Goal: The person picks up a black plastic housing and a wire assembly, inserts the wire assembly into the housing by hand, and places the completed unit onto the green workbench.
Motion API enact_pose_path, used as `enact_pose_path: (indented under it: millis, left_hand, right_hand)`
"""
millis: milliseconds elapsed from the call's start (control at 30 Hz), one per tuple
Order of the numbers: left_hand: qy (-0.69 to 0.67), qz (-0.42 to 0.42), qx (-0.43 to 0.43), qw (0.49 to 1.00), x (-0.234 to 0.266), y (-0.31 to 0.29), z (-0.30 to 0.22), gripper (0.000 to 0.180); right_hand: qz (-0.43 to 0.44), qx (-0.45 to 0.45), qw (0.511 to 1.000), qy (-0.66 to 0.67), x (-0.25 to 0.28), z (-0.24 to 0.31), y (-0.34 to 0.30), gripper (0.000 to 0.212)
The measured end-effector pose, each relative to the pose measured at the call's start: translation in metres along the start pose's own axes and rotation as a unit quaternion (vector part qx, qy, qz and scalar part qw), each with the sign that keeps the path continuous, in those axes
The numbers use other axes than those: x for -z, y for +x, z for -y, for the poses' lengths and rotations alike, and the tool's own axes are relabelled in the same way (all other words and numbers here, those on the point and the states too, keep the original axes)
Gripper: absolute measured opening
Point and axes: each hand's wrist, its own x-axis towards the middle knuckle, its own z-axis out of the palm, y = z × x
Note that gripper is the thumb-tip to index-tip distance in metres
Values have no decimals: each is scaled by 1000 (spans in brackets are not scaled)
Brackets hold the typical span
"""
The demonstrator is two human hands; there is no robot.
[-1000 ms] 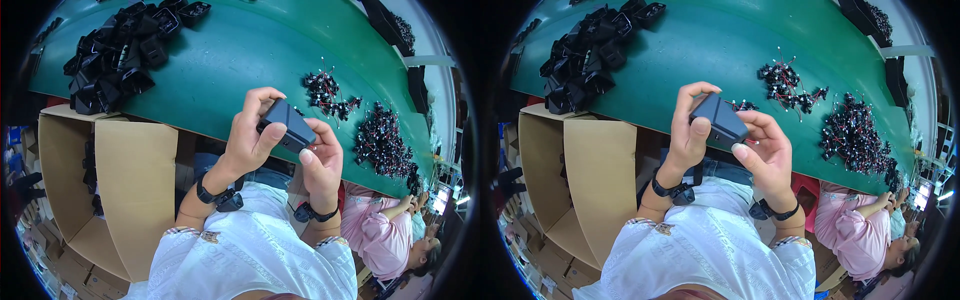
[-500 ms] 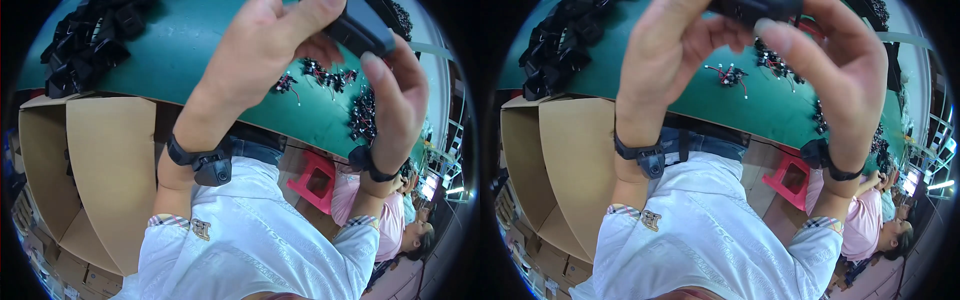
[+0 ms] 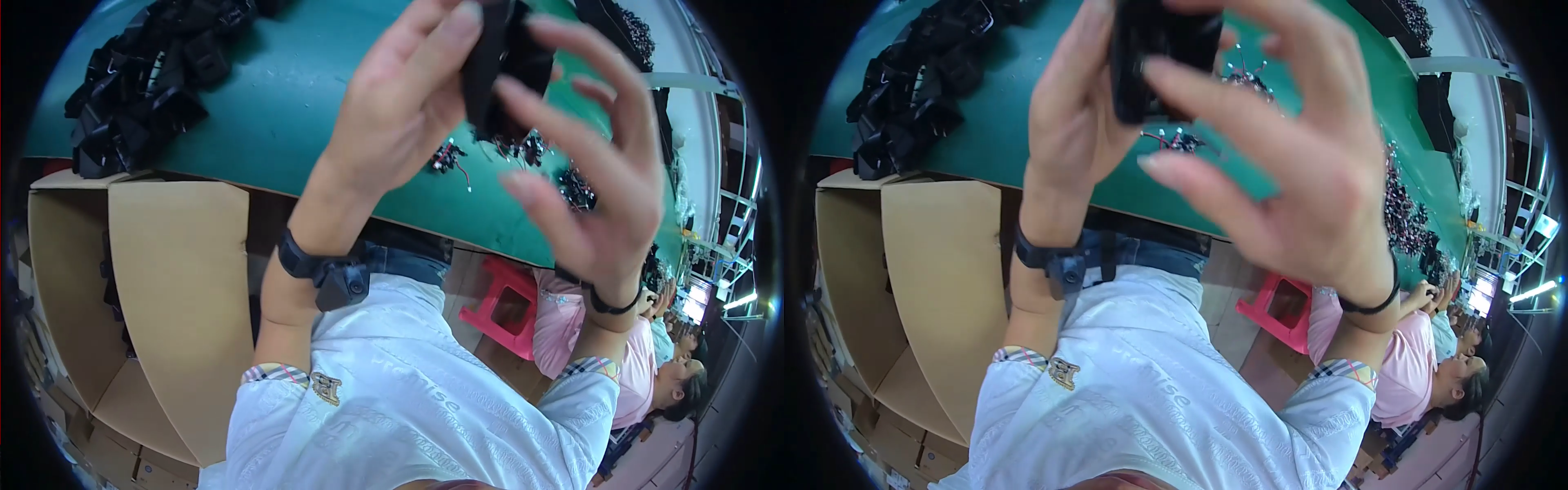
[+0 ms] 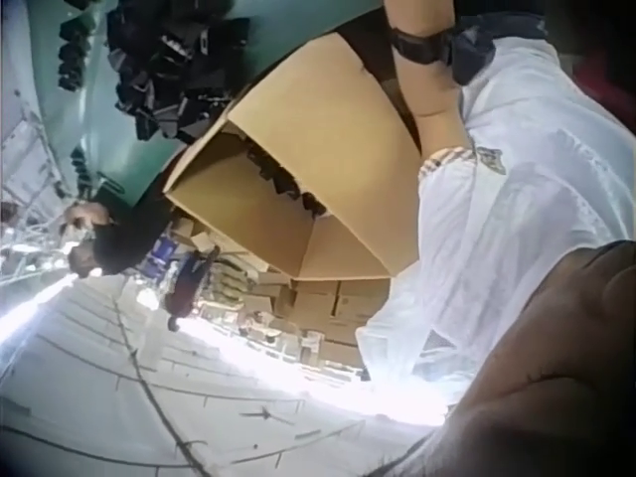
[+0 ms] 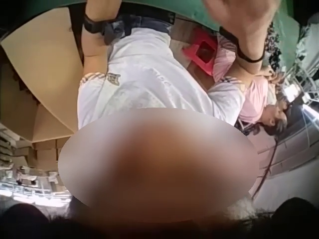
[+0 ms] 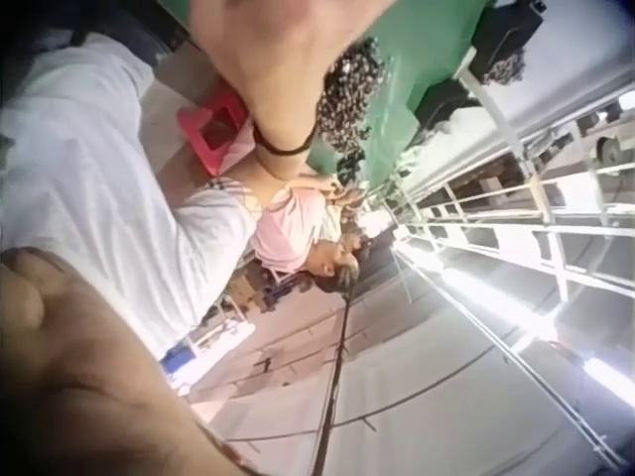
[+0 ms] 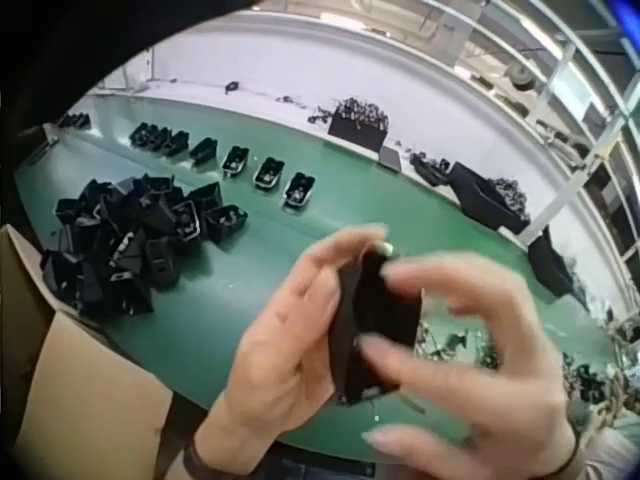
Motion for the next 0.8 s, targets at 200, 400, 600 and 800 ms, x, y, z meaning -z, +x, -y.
enact_pose_path:
  millis: [200, 400, 600, 800]
  left_hand:
    - [45, 29, -8, 999, 23, -47, 17, 47]
    - [100, -40, -27, 994, 30, -63, 20, 46]
    - [198, -76, 1, 977, 28, -65, 24, 36]
    - [201, -143, 135, 960, 18, -63, 23, 33]
  right_hand:
    - [-33, -45, 998, -16, -21, 20, -22, 31]
    - [-32, -78, 996, 17, -40, 24, -23, 27]
    - [-59, -117, 989, 72, -60, 17, -38, 26]
    - [-72, -182, 972, 131, -76, 5, -63, 27]
